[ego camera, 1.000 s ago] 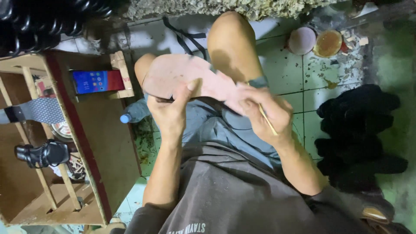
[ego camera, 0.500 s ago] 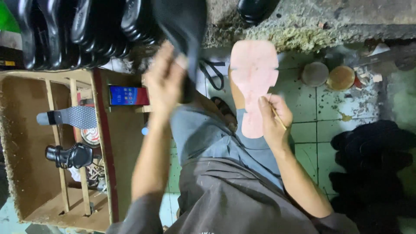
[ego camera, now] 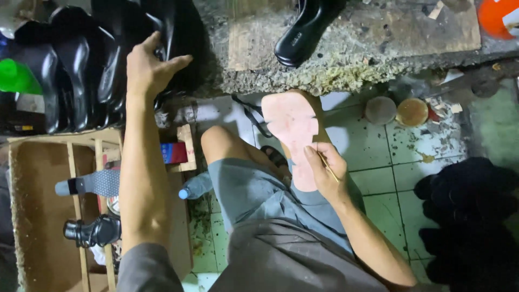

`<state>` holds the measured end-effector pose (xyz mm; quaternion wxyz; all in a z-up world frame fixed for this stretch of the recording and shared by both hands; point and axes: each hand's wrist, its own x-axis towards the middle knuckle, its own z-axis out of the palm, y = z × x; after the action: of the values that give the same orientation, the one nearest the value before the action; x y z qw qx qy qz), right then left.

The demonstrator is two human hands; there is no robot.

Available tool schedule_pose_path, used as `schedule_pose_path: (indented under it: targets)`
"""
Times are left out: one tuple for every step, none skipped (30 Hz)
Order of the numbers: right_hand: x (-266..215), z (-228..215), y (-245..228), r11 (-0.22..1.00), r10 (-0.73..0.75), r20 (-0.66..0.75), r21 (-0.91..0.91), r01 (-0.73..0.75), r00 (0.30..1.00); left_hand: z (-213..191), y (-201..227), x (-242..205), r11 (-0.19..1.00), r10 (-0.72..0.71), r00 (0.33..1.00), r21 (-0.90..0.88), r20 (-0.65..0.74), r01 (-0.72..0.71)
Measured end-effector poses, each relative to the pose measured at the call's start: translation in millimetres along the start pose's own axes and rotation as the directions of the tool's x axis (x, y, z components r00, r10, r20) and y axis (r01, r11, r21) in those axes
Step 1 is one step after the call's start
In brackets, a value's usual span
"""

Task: Applying glue to shoe soles and uppers using a small stick in a shoe manufacturing setting.

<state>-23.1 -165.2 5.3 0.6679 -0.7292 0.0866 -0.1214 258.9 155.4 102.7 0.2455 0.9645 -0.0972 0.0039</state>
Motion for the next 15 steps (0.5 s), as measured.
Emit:
schedule_pose_path:
  targets:
    - [-3,-1,2,1.0,0.007,0.005,-0.003,-0.007,1.0,4,3,0,1.0,-0.008,1.0,-0.002,0.004,0.008]
    - [-3,0,4,1.0,0.02,-0.016,0.002,-0.02,1.0,4,4,1,0.998,-0.061,0.998,0.006,-0.019,0.061]
    - [-3,1,5,0.999,0.034,-0.037,0.008,-0.034,0.999,4,6,1,0.993,-0.114,0.993,0.013,-0.043,0.115]
    - [-3,2,10,0.999,0.031,-0.04,0.007,-0.031,0.999,12,13,2,0.994,-0.111,0.993,0.012,-0.045,0.112]
    - [-4,2,15,1.0,-0.012,-0.087,0.021,0.014,0.996,20,20,2,0.988,-0.049,0.987,0.137,-0.154,0.07]
    - [-4,2,21,0.998,-0.057,-0.131,0.033,0.062,0.99,27,26,2,0.964,0.026,0.966,0.263,-0.256,0.044]
    - [-4,2,25,0.997,-0.063,-0.129,0.033,0.067,0.99,41,47,5,0.964,0.026,0.965,0.262,-0.261,0.045]
    - [-5,1,30,0.998,-0.015,-0.192,0.05,0.025,0.981,53,64,4,0.981,0.119,0.954,0.18,-0.274,-0.07]
    - [-6,2,34,0.997,0.034,-0.254,0.07,-0.017,0.967,64,81,3,0.977,0.209,0.932,0.099,-0.295,-0.187]
    - [-6,1,34,0.997,0.028,-0.228,0.07,-0.012,0.973,84,103,5,0.981,0.189,0.932,0.102,-0.31,-0.165]
    - [-7,2,34,0.996,0.055,-0.271,0.079,-0.035,0.961,103,125,9,0.972,0.228,0.934,0.015,-0.275,-0.233]
    - [-4,1,34,0.995,0.078,-0.315,0.087,-0.053,0.946,121,147,17,0.95,0.275,0.929,-0.076,-0.248,-0.302]
    - [-4,4,37,0.995,0.066,-0.293,0.084,-0.043,0.954,131,161,17,0.955,0.258,0.928,-0.073,-0.267,-0.287]
    - [-5,4,39,0.992,0.082,-0.325,0.114,-0.047,0.942,142,177,19,0.978,0.196,0.98,-0.069,-0.04,-0.199]
    - [-4,3,42,0.988,0.099,-0.356,0.144,-0.05,0.929,154,196,22,0.992,0.124,0.974,-0.048,0.189,-0.117]
